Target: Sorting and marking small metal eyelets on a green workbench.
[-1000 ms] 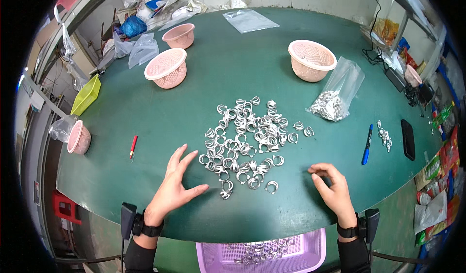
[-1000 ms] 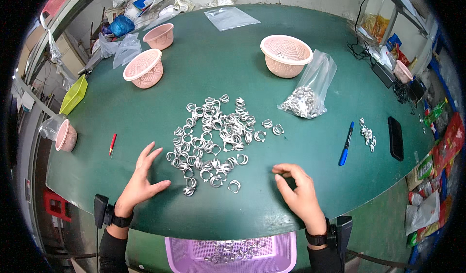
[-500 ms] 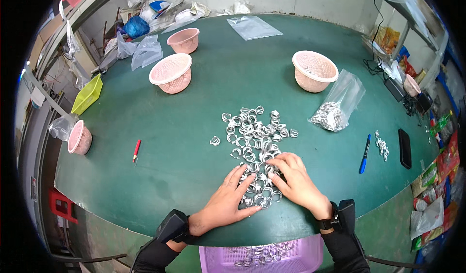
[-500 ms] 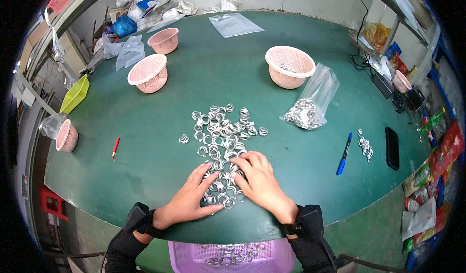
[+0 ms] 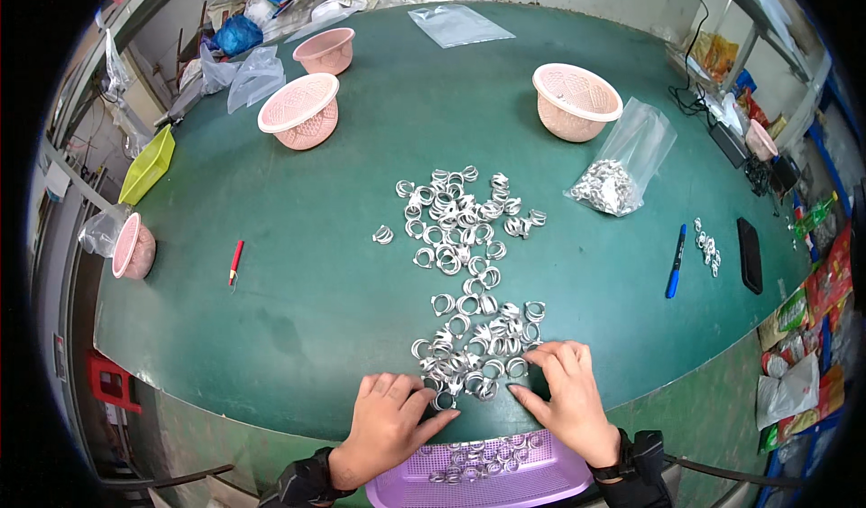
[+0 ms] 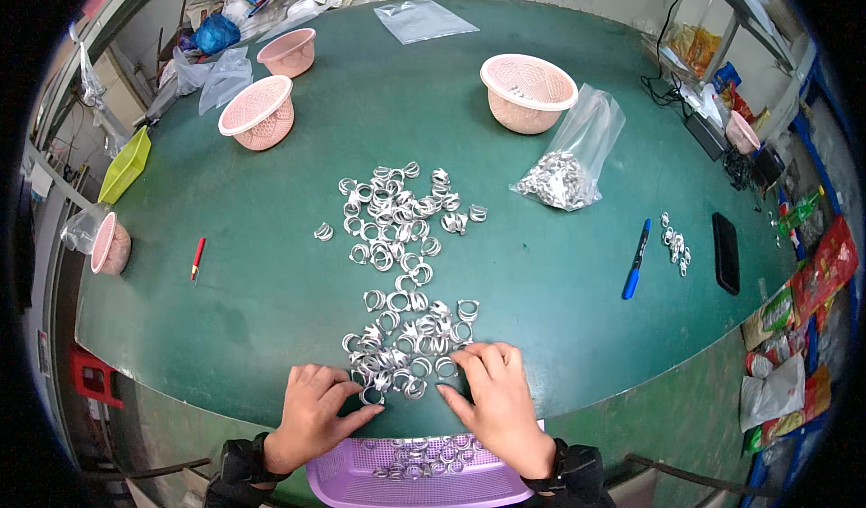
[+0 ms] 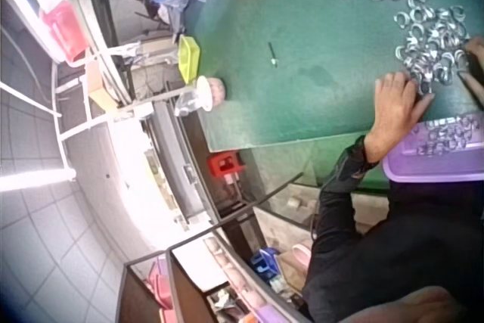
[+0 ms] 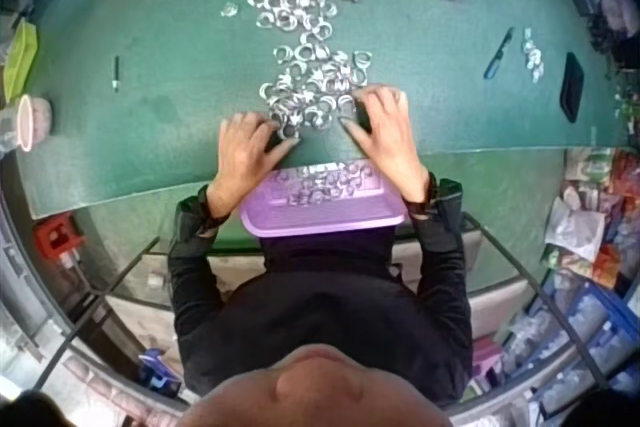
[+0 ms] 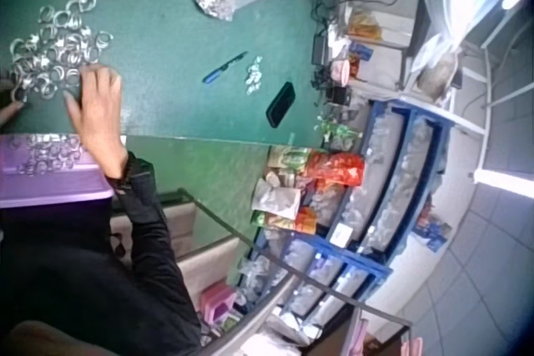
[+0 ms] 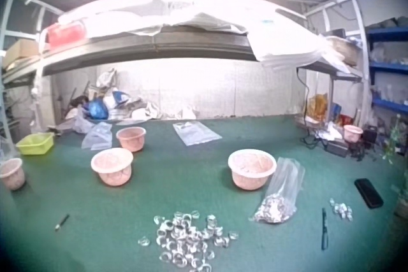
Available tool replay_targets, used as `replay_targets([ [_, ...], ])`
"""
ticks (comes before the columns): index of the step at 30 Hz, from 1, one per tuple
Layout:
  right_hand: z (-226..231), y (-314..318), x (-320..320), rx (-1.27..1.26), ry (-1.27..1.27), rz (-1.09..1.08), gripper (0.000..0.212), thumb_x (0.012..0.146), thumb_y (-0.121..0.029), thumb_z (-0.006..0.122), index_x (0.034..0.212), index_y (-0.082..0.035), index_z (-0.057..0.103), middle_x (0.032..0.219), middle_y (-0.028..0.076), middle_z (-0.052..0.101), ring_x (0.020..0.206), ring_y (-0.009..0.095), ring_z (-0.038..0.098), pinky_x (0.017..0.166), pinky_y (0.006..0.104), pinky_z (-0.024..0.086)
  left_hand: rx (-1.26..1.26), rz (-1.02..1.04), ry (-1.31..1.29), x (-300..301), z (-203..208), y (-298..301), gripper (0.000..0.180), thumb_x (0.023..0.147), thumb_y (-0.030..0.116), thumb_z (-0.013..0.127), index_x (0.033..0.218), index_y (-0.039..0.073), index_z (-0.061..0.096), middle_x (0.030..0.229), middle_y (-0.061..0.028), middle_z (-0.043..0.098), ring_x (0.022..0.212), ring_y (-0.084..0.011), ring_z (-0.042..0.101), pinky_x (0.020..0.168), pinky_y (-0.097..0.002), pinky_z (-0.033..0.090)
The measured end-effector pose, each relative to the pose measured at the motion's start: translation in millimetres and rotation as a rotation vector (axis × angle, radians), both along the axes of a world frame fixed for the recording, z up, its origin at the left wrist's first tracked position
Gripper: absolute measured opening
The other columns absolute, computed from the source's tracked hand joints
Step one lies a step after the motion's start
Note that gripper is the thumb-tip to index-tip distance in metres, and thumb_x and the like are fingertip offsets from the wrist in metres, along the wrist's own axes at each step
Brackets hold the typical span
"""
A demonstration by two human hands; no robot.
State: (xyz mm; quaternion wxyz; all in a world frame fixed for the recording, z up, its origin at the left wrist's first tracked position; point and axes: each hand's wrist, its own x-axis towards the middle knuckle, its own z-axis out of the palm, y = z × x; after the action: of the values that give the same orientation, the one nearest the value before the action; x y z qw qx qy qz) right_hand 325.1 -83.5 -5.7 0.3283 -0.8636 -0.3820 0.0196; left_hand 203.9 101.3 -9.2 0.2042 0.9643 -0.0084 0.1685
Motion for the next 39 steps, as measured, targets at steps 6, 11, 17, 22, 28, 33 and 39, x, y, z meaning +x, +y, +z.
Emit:
replay_targets([
  [6, -11, -6, -6, 0.084, -0.064, 0.085, 0.019, 0.069, -0.005, 0.064, 0.087, -0.004, 0.058, 0.08, 0.007, 0.054, 0.079, 0.026, 0.049, 0.069, 0.0328, 0.042, -0.066, -0.035, -0.001, -1, -11, -13, 0.026, 0.063, 0.014, 0.071, 0.084, 0.004, 0.058, 0.081, -0.006, 0.054, 0.069, -0.0213, 0.05, 0.061, -0.0317, 0.038],
  [11, -5, 2, -8, 0.002, -0.105, -0.018, 0.014, 0.068, -0.008, 0.065, 0.082, -0.005, 0.06, 0.081, 0.005, 0.054, 0.078, 0.024, 0.05, 0.068, 0.0329, 0.042, -0.213, -0.036, 0.049, 0, -6, -16, 0.026, 0.063, 0.01, 0.071, 0.085, 0.003, 0.059, 0.083, -0.0067, 0.054, 0.07, -0.0223, 0.052, 0.062, -0.0314, 0.04],
  [17, -6, -4, -10, 0.042, -0.119, 0.023, 0.014, 0.067, -0.007, 0.065, 0.08, -0.006, 0.061, 0.082, 0.004, 0.053, 0.077, 0.022, 0.05, 0.066, 0.0326, 0.042, -0.281, -0.075, 0.103, -5, -9, -16, 0.018, 0.064, 0.009, 0.069, 0.08, 0.004, 0.061, 0.078, -0.005, 0.055, 0.068, -0.021, 0.055, 0.06, -0.0313, 0.043],
  [22, -4, -14, -10, 0.0, 0.041, 0.13, 0.016, 0.067, -0.005, 0.063, 0.083, -0.004, 0.061, 0.081, 0.005, 0.054, 0.073, 0.023, 0.051, 0.065, 0.0318, 0.043, -0.38, -0.096, 0.151, 0, -3, -16, 0.016, 0.064, 0.008, 0.069, 0.078, 0.004, 0.062, 0.078, -0.0051, 0.057, 0.069, -0.0209, 0.056, 0.06, -0.0309, 0.045],
  [28, 2, -19, -12, 0.074, 0.124, 0.033, 0.025, 0.067, -0.004, 0.065, 0.091, -0.002, 0.059, 0.082, 0.009, 0.055, 0.075, 0.025, 0.051, 0.066, 0.0322, 0.042, -0.359, 0.016, 0.145, -7, 6, -10, 0.025, 0.065, 0.02, 0.072, 0.081, 0.005, 0.06, 0.076, -0.0055, 0.054, 0.068, -0.0194, 0.053, 0.059, -0.0303, 0.04],
  [33, 1, -10, -20, -0.012, 0.124, 0.084, 0.032, 0.068, -0.014, 0.069, 0.096, -0.002, 0.057, 0.088, 0.012, 0.051, 0.078, 0.028, 0.05, 0.066, 0.0341, 0.044, -0.205, 0.014, 0.169, -5, 0, -26, 0.035, 0.064, 0.025, 0.073, 0.085, 0.001, 0.058, 0.073, -0.0069, 0.053, 0.064, -0.021, 0.052, 0.057, -0.0308, 0.04],
  [39, 4, -16, -32, 0.221, 0.529, 0.079, 0.034, 0.066, -0.009, 0.071, 0.098, -0.004, 0.061, 0.091, 0.01, 0.053, 0.081, 0.021, 0.054, 0.068, 0.0277, 0.045, -0.729, -0.04, 0.262, -9, 2, -33, 0.034, 0.07, 0.01, 0.069, 0.099, -0.003, 0.056, 0.083, -0.0104, 0.057, 0.076, -0.0173, 0.058, 0.067, -0.028, 0.047],
])
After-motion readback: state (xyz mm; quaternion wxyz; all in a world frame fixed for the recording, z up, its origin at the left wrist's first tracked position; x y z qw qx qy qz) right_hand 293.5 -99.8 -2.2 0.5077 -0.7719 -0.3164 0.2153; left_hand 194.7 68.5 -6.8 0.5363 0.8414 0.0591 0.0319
